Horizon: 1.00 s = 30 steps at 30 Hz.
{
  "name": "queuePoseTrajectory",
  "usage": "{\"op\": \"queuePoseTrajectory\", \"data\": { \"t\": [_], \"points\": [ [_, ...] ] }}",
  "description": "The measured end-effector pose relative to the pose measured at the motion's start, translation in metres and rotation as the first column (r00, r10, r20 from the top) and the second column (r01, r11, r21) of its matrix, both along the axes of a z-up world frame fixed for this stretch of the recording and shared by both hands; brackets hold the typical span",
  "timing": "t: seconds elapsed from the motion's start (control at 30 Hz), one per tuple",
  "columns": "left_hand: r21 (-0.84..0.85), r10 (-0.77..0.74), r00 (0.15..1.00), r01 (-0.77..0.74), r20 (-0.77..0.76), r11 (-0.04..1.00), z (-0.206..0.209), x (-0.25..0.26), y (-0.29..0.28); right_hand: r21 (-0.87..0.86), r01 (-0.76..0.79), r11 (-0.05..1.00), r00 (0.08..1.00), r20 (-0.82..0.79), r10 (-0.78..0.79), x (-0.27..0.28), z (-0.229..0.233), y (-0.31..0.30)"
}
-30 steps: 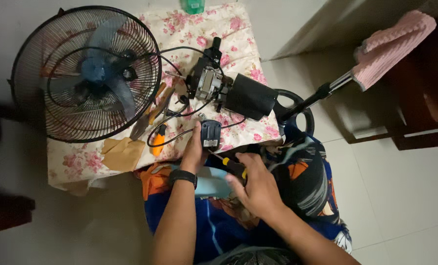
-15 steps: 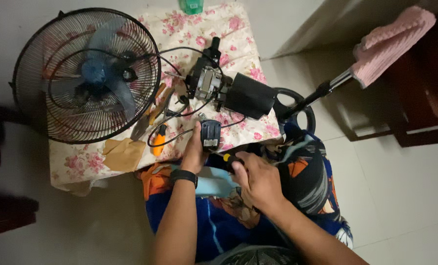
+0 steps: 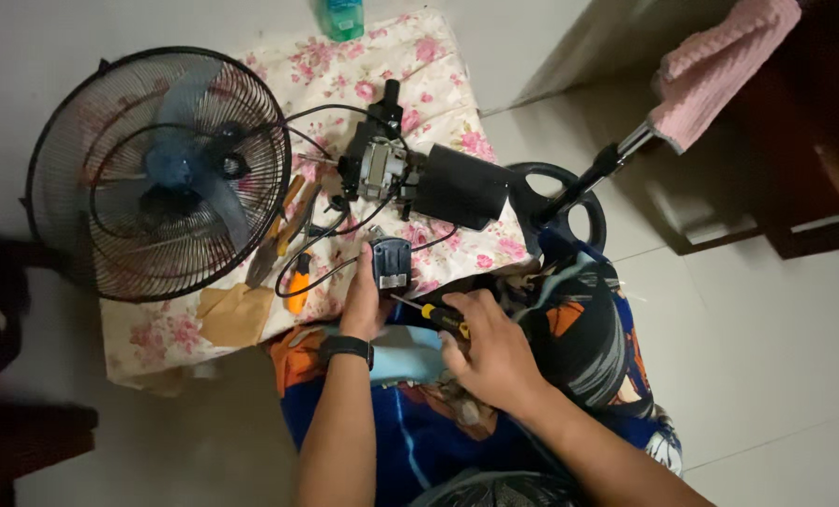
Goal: The person uses a screwdriver to remove screws from a small black plastic fan component, then wipes the exposed interior with a pink cloth. The fan blade and motor assembly remain on the table.
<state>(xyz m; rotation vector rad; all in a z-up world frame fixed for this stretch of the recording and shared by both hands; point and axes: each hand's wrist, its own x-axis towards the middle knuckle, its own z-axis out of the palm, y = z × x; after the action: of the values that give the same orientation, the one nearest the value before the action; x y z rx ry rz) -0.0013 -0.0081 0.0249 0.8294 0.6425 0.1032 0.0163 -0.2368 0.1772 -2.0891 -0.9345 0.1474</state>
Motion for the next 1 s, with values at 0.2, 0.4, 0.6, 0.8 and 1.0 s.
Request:
{"op": "queuePoseTrajectory", "data": {
  "t": [0.2,0.4,0.6,0.8,1.0],
  "points": [
    [-0.068,0.025,1.0,-0.025,0.009,0.997,0.003,0.001,-0.003,-0.123,0.082,0.989,0.976,-0.191,-0.105,0.007,-0.001,-0.005],
    [-0.057,0.055,0.997,-0.058,-0.054,0.997,-0.001,0.004,-0.001,-0.075,-0.005,0.997,0.989,-0.145,-0.006,0.006,-0.005,-0.012],
    [-0.055,0.062,0.998,-0.063,-0.028,0.997,-0.007,0.006,0.001,-0.052,0.017,0.999,0.99,-0.14,-0.024,0.005,-0.01,-0.016],
    [-0.023,0.042,0.997,-0.043,-0.059,0.999,-0.002,0.006,-0.001,0.028,0.011,1.0,0.984,-0.18,-0.006,-0.001,-0.013,-0.015],
    [-0.027,0.011,1.0,-0.012,-0.025,1.0,0.004,0.006,-0.003,-0.019,0.008,1.0,0.983,-0.184,-0.011,-0.003,-0.013,-0.015]
  ]
}}
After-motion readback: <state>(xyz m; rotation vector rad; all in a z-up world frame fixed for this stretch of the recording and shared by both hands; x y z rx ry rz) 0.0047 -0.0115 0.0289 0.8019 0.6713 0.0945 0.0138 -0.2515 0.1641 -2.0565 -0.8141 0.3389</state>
